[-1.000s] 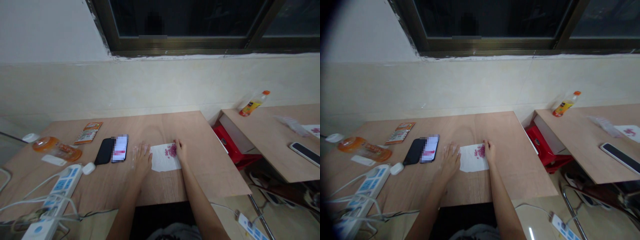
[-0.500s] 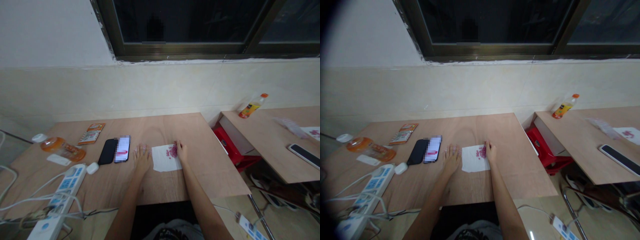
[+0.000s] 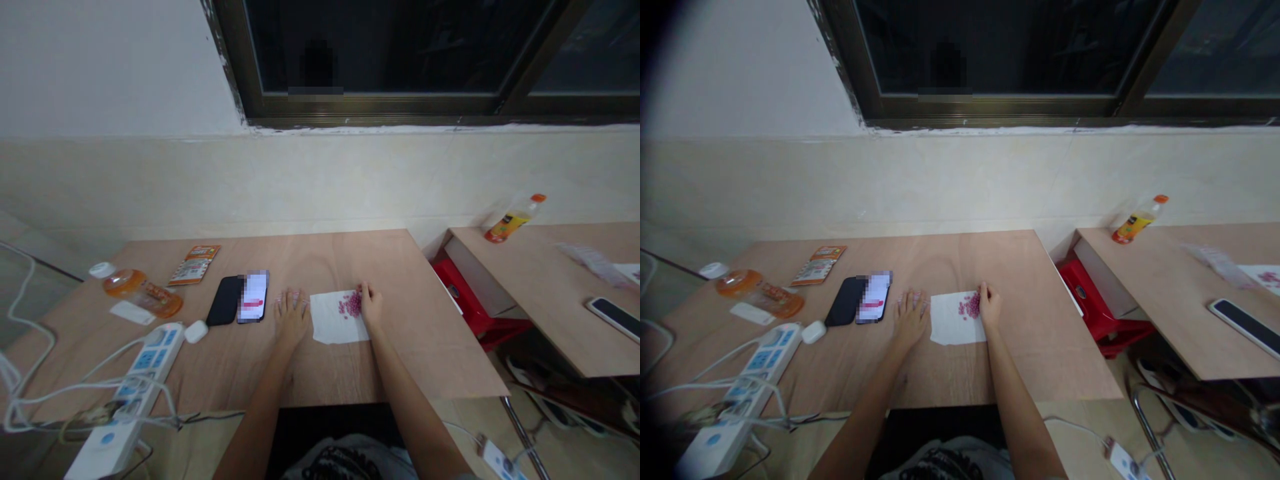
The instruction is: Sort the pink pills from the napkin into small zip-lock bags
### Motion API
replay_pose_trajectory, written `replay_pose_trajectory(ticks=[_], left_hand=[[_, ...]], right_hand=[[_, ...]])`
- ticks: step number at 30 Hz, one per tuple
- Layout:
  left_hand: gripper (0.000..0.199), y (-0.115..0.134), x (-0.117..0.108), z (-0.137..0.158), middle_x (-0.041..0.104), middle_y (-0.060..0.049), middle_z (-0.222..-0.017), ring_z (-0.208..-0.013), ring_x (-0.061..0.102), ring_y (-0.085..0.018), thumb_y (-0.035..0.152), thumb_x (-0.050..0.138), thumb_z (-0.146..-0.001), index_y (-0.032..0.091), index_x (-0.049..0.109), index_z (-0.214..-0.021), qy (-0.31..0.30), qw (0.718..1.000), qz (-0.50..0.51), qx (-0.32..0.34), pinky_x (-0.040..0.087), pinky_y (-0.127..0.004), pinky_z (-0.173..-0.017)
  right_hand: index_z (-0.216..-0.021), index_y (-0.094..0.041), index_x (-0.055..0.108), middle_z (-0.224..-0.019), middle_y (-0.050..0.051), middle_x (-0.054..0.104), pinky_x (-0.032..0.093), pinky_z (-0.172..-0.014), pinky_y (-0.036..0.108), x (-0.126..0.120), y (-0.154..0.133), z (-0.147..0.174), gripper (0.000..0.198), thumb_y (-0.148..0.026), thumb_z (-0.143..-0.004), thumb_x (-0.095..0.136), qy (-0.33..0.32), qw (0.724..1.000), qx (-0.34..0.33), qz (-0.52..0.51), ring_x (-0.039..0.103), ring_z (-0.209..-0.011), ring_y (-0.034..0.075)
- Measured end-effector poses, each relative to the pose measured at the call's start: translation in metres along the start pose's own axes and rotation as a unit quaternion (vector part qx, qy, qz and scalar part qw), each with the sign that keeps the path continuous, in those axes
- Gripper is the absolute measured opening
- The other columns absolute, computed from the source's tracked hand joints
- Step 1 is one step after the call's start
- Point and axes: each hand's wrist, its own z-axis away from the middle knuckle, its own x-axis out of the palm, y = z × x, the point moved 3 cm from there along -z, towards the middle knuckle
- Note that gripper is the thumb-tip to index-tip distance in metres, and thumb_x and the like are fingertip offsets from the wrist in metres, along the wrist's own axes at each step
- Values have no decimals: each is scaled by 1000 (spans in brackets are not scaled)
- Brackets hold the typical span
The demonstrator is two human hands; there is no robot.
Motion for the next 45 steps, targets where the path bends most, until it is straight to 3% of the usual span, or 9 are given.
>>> replay_pose_trajectory(ticks=[5, 14, 22, 26, 36, 45], left_hand=[[52, -1, 1, 0, 33, -16, -155, -144, 26, -32, 39, 35, -96, 21, 42, -144, 7, 1000, -7, 7, 16, -53, -116], [60, -7, -4, -5, 32, -19, -155, -145, 26, -31, 45, 39, -95, 15, 36, -147, -38, 998, 52, -22, 20, -50, -116], [72, -3, -21, -6, 26, -20, -157, -144, 23, -39, 57, 54, -84, 21, 40, -145, 18, 996, 35, -74, 20, -60, -113], [77, -3, -20, -10, 25, -20, -157, -141, 28, -41, 56, 59, -81, 19, 38, -146, 19, 995, 45, -91, 31, -58, -108], [54, -9, -19, -24, 47, -19, -142, -128, 46, -34, 43, 57, -85, 15, 53, -131, 66, 991, 93, -69, 40, -49, -104], [50, -2, -21, -28, 40, -19, -147, -131, 42, -36, 41, 53, -88, 19, 55, -133, 63, 989, 96, -92, 40, -51, -102]], right_hand=[[-69, -15, 66, -67, 9, 68, 43, -61, 28, 0, -1, 1, 60, -66, -87, 38, -1, 1000, -3, 1, 63, -67, 21], [-71, -16, 66, -70, 10, 69, 44, -63, 30, 0, -1, 1, 59, -65, -88, 38, -5, 1000, -7, 2, 63, -66, 21], [-70, -16, 65, -66, 8, 67, 43, -60, 29, -1, 1, 1, 61, -67, -88, 37, -1, 1000, 0, 11, 62, -62, 20], [-68, -16, 64, -62, 7, 64, 41, -57, 28, -2, -2, 2, 62, -67, -88, 36, -11, 1000, -3, 16, 60, -61, 20], [-62, -18, 59, -54, 4, 58, 36, -52, 27, -2, -4, 2, 60, -68, -87, 36, -3, 1000, 0, 9, 55, -54, 18], [-61, -18, 58, -54, 3, 56, 36, -53, 27, -1, -2, 0, 59, -64, -90, 35, -10, 1000, -13, 23, 53, -54, 18]])
